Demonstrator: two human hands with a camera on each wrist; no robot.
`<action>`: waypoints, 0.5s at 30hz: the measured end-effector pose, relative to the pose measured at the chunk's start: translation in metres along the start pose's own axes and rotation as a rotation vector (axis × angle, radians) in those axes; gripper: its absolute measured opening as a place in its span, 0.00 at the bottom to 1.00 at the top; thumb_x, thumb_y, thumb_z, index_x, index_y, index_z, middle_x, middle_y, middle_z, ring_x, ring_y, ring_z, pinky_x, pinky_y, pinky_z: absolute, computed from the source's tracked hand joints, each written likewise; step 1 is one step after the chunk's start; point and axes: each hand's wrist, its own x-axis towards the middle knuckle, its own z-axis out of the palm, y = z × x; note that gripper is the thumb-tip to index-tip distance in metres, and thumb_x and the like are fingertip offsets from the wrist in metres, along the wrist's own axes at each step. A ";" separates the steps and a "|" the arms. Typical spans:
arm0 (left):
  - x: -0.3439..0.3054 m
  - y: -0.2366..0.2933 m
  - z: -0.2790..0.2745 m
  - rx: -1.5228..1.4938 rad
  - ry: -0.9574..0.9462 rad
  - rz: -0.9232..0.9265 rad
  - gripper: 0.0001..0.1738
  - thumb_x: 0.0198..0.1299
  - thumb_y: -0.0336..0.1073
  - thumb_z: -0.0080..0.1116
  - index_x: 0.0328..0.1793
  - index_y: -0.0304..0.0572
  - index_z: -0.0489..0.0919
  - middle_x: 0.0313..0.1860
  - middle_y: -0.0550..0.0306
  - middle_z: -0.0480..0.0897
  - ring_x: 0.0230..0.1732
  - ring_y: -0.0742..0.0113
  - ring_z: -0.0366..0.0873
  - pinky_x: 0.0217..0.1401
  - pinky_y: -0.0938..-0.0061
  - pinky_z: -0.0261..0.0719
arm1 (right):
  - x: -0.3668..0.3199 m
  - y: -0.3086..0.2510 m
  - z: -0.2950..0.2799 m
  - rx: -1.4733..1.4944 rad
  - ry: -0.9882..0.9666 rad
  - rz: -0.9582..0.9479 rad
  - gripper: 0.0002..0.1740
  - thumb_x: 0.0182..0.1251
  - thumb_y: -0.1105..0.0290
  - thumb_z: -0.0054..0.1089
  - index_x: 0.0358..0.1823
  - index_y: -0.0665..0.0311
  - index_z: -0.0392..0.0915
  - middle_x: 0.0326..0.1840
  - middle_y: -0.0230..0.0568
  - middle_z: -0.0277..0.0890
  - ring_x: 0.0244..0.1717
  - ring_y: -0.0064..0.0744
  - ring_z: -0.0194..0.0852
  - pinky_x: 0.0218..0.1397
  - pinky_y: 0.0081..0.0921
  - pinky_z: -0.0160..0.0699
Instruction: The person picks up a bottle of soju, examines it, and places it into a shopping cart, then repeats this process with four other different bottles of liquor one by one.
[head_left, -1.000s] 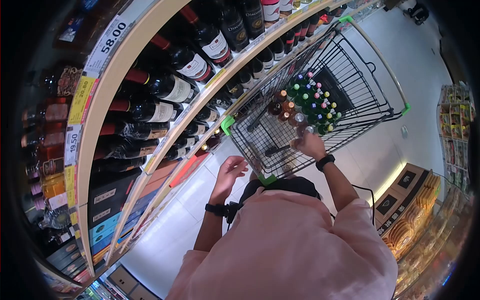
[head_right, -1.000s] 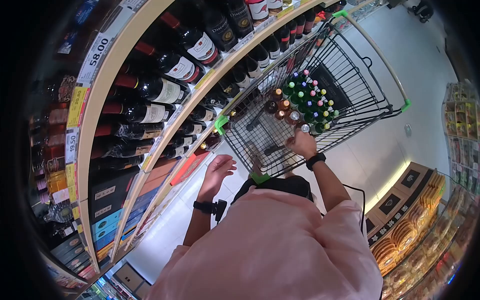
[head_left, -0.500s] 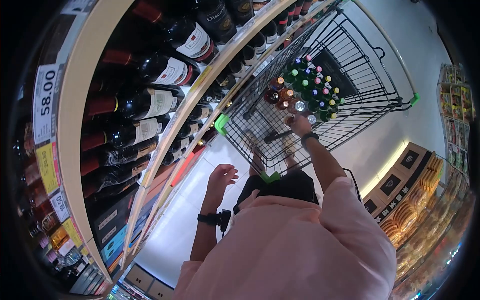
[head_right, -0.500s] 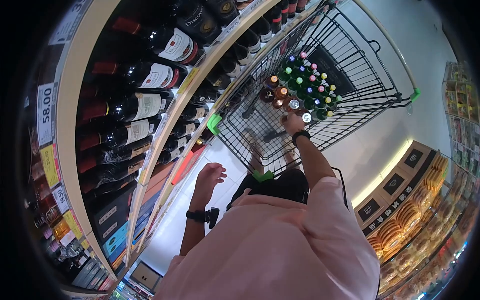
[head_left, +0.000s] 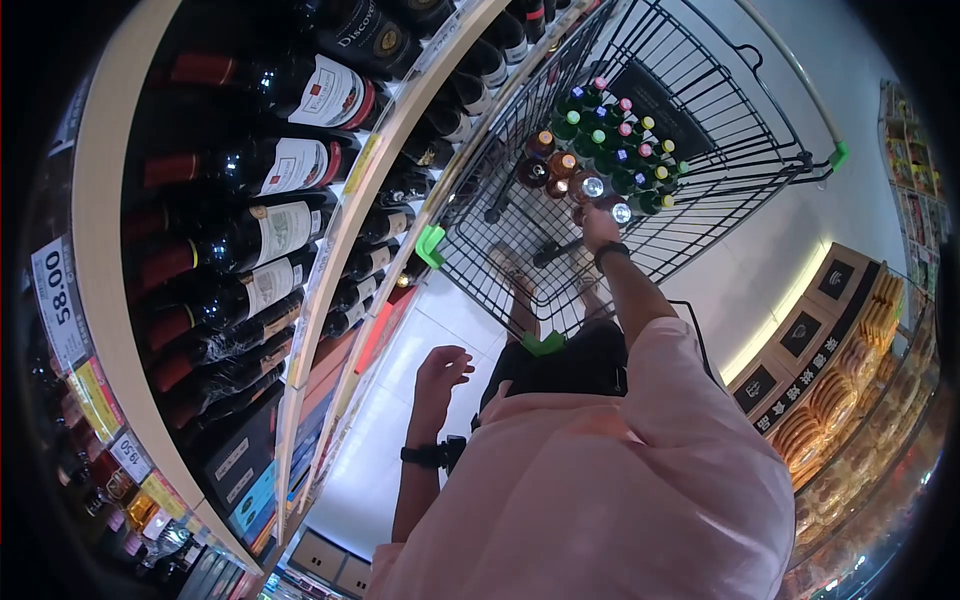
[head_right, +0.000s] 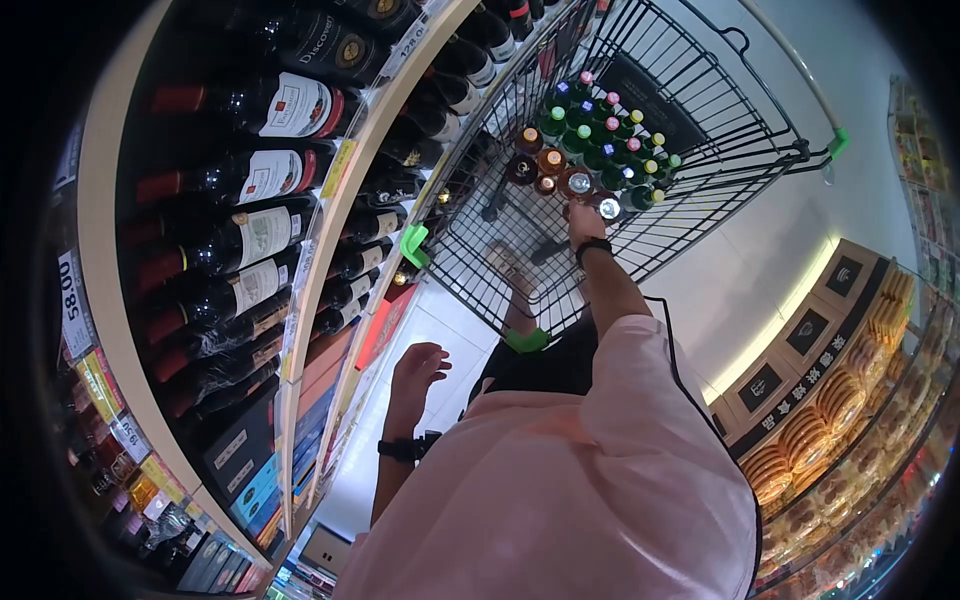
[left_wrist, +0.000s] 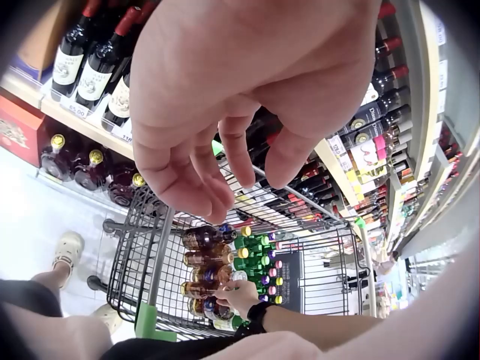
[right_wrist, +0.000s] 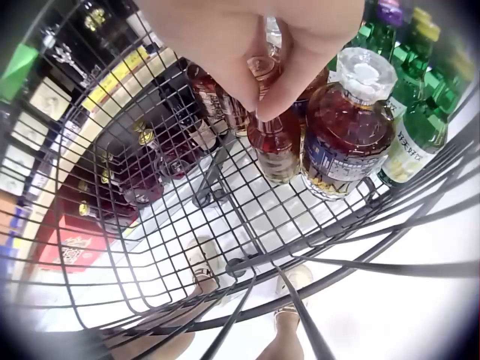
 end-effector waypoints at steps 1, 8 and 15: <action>0.000 0.000 0.001 0.006 0.006 -0.004 0.13 0.67 0.36 0.61 0.53 0.38 0.77 0.47 0.56 0.83 0.46 0.66 0.82 0.49 0.72 0.79 | 0.005 0.004 0.002 0.031 0.022 0.002 0.11 0.68 0.72 0.49 0.47 0.65 0.77 0.42 0.61 0.82 0.47 0.60 0.82 0.50 0.51 0.80; -0.013 -0.004 0.002 -0.029 0.021 0.041 0.13 0.68 0.35 0.60 0.54 0.37 0.78 0.48 0.55 0.83 0.46 0.66 0.82 0.49 0.72 0.78 | 0.015 0.008 0.008 0.163 -0.010 0.109 0.14 0.67 0.69 0.57 0.51 0.63 0.79 0.47 0.60 0.82 0.53 0.57 0.81 0.55 0.46 0.80; -0.022 -0.005 0.020 -0.127 -0.028 0.114 0.13 0.68 0.34 0.60 0.55 0.39 0.79 0.47 0.56 0.83 0.46 0.67 0.82 0.49 0.73 0.78 | 0.002 0.000 -0.037 0.148 -0.077 0.047 0.17 0.64 0.62 0.58 0.50 0.64 0.79 0.47 0.60 0.82 0.54 0.58 0.81 0.55 0.47 0.80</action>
